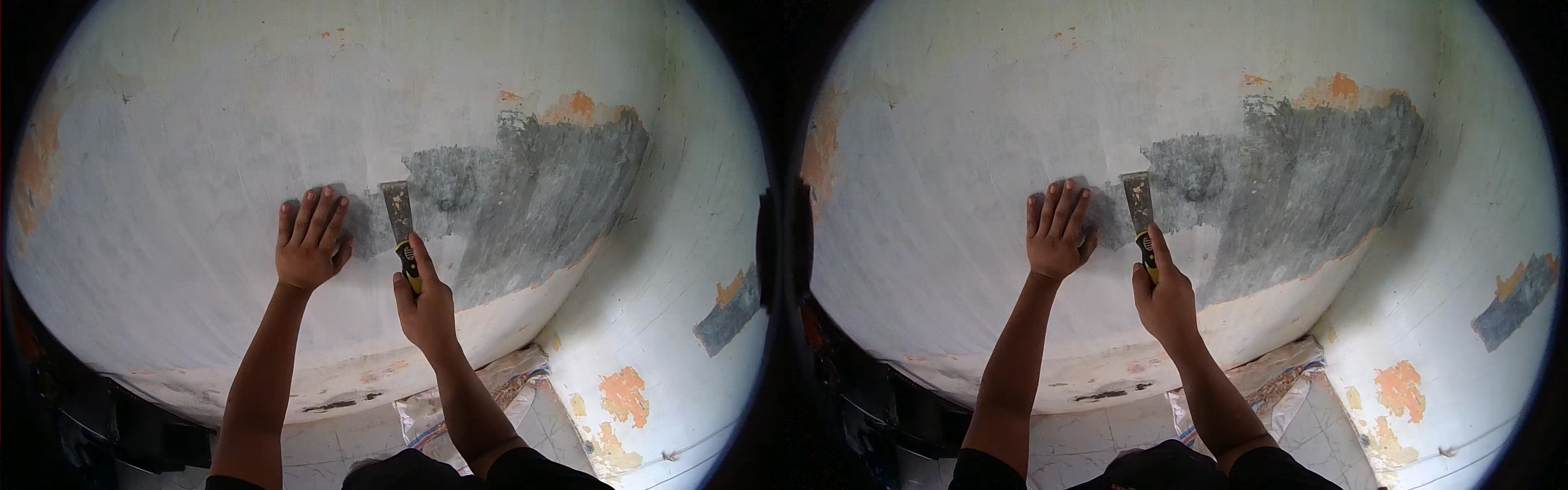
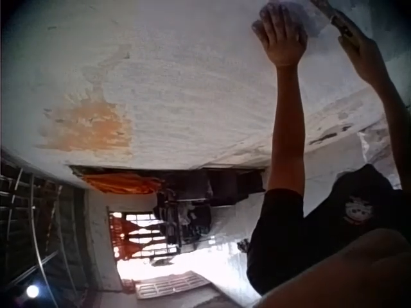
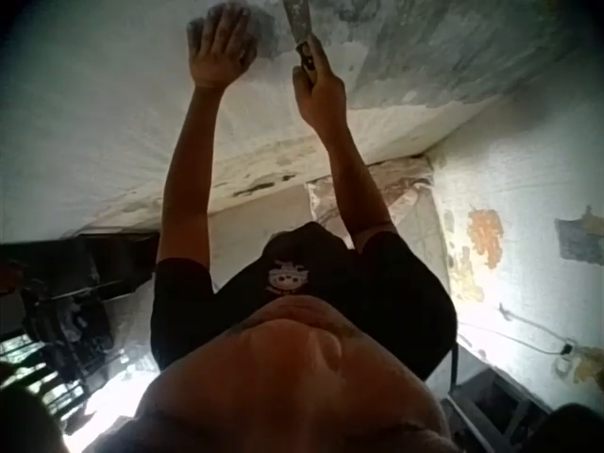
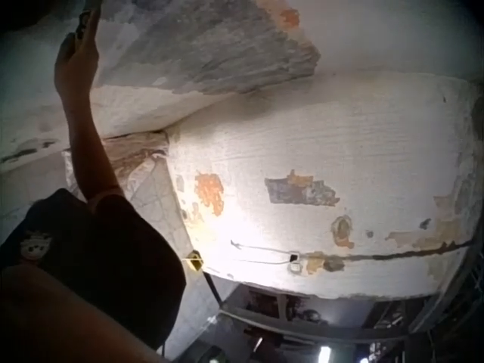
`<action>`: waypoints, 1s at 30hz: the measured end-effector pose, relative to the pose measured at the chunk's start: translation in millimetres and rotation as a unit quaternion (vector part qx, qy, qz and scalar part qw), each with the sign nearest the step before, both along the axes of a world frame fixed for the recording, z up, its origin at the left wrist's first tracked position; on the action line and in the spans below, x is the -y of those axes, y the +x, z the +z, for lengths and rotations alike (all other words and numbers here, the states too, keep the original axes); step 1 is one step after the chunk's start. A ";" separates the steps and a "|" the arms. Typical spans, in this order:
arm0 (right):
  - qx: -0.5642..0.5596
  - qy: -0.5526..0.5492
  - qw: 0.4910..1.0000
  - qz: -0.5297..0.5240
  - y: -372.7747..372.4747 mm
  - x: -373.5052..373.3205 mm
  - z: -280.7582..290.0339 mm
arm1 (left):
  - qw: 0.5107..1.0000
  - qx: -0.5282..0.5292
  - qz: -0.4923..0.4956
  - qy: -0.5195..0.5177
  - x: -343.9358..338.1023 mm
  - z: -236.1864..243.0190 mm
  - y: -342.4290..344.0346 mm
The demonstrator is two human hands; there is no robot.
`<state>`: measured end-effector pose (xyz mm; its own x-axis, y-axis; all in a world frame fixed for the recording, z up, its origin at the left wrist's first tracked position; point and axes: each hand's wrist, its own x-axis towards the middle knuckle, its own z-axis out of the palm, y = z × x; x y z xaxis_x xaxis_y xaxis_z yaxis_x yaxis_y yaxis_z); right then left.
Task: Scrape old paint or plaster from an interior wall using a hand scraper tool.
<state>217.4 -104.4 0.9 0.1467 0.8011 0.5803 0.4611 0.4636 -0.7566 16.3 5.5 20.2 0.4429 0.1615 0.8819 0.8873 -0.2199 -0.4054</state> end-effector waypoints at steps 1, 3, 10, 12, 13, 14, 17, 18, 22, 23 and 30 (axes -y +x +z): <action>0.007 -0.001 1.000 0.008 -0.7 1.7 -0.7 | 1.000 0.004 -0.006 -0.002 -0.4 -2.7 -0.4; 0.013 0.029 0.999 0.005 5.1 1.2 -2.3 | 1.000 0.008 -0.007 -0.002 -0.5 -3.1 -0.8; -0.001 -0.006 1.000 0.004 2.5 3.8 4.9 | 1.000 0.017 -0.008 -0.007 0.7 -0.9 -1.5; -0.004 0.004 1.000 0.005 4.3 5.9 4.2 | 1.000 0.015 -0.011 -0.014 2.4 -2.4 1.6; -0.005 0.004 1.000 -0.004 1.9 3.4 4.1 | 1.000 0.018 -0.016 -0.011 2.2 -1.5 2.6; -0.006 0.006 1.000 -0.013 -0.8 2.2 5.8 | 1.000 0.019 -0.021 -0.007 1.4 1.5 1.9; -0.019 -0.033 0.999 0.014 0.5 12.0 4.4 | 1.000 0.014 -0.020 -0.011 1.9 -1.8 -0.5; -0.020 -0.031 0.999 0.011 -0.7 11.1 7.4 | 1.000 0.013 -0.023 -0.009 2.1 -0.8 -0.2; -0.042 -0.045 0.998 -0.010 -9.8 12.2 9.0 | 0.999 0.013 -0.038 -0.029 4.8 -0.2 -1.7; -0.046 -0.042 0.998 -0.003 -11.1 10.0 6.4 | 0.999 0.014 -0.035 -0.032 3.5 0.0 -2.5; -0.105 -0.044 0.993 -0.019 -18.9 16.5 13.3 | 0.998 0.005 -0.053 -0.033 4.4 2.1 -2.8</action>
